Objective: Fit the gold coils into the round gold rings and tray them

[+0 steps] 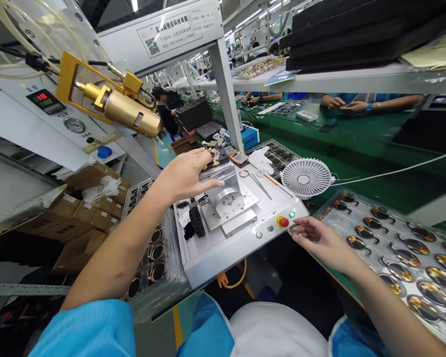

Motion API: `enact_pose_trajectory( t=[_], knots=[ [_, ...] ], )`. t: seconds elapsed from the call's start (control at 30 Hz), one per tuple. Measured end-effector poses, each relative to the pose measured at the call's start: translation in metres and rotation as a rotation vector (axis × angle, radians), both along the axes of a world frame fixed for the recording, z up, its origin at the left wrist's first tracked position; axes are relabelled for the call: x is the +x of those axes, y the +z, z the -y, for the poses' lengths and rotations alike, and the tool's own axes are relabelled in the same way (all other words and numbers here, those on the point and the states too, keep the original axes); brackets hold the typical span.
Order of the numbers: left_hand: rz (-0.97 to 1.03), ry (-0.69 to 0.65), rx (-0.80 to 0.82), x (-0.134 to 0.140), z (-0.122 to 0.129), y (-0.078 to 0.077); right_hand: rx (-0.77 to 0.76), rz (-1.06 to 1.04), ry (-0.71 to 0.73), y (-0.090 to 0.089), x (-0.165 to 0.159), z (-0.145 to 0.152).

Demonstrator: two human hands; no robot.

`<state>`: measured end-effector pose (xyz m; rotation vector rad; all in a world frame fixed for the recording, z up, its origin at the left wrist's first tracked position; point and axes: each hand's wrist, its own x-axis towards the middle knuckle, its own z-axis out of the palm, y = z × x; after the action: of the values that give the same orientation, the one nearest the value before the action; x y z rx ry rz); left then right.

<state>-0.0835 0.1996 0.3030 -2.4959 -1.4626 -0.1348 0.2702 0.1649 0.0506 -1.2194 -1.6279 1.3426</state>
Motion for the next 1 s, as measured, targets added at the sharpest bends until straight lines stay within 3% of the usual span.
enact_pose_trajectory(
  t=[0.1,0.2,0.3,0.4,0.47,0.57,0.67,0.73,0.8,0.9,1.0],
  knots=[
    [0.096,-0.007,-0.079,-0.013,0.001,-0.002,0.025,0.174,0.007,-0.014,-0.004,0.001],
    [0.173,0.008,-0.087,-0.021,0.017,-0.002,0.085,0.406,0.071,-0.024,-0.011,0.002],
    [0.231,-0.019,-0.013,-0.019,0.056,-0.004,0.134,0.552,0.141,-0.028,-0.019,0.007],
    [0.296,-0.103,-0.046,-0.017,0.107,-0.02,0.145,0.598,0.119,-0.032,-0.024,0.012],
    [0.382,-0.165,-0.104,-0.016,0.139,-0.044,0.16,0.588,0.077,-0.035,-0.025,0.015],
    [0.589,-0.167,-0.232,-0.009,0.17,-0.099,0.166,0.612,0.033,-0.04,-0.026,0.016],
    [0.856,-0.042,-0.369,0.013,0.18,-0.159,0.185,0.718,0.034,-0.042,-0.028,0.014],
    [0.998,0.012,-0.48,0.034,0.179,-0.192,0.208,0.782,0.025,-0.04,-0.027,0.01],
    [1.074,0.016,-0.598,0.056,0.174,-0.214,0.212,0.813,0.02,-0.033,-0.025,0.005],
    [1.169,-0.003,-0.704,0.082,0.167,-0.232,0.189,0.793,0.053,-0.018,-0.015,0.002],
    [1.397,0.087,-0.75,0.097,0.164,-0.248,0.172,0.525,0.124,-0.003,-0.01,0.018]
  ],
)
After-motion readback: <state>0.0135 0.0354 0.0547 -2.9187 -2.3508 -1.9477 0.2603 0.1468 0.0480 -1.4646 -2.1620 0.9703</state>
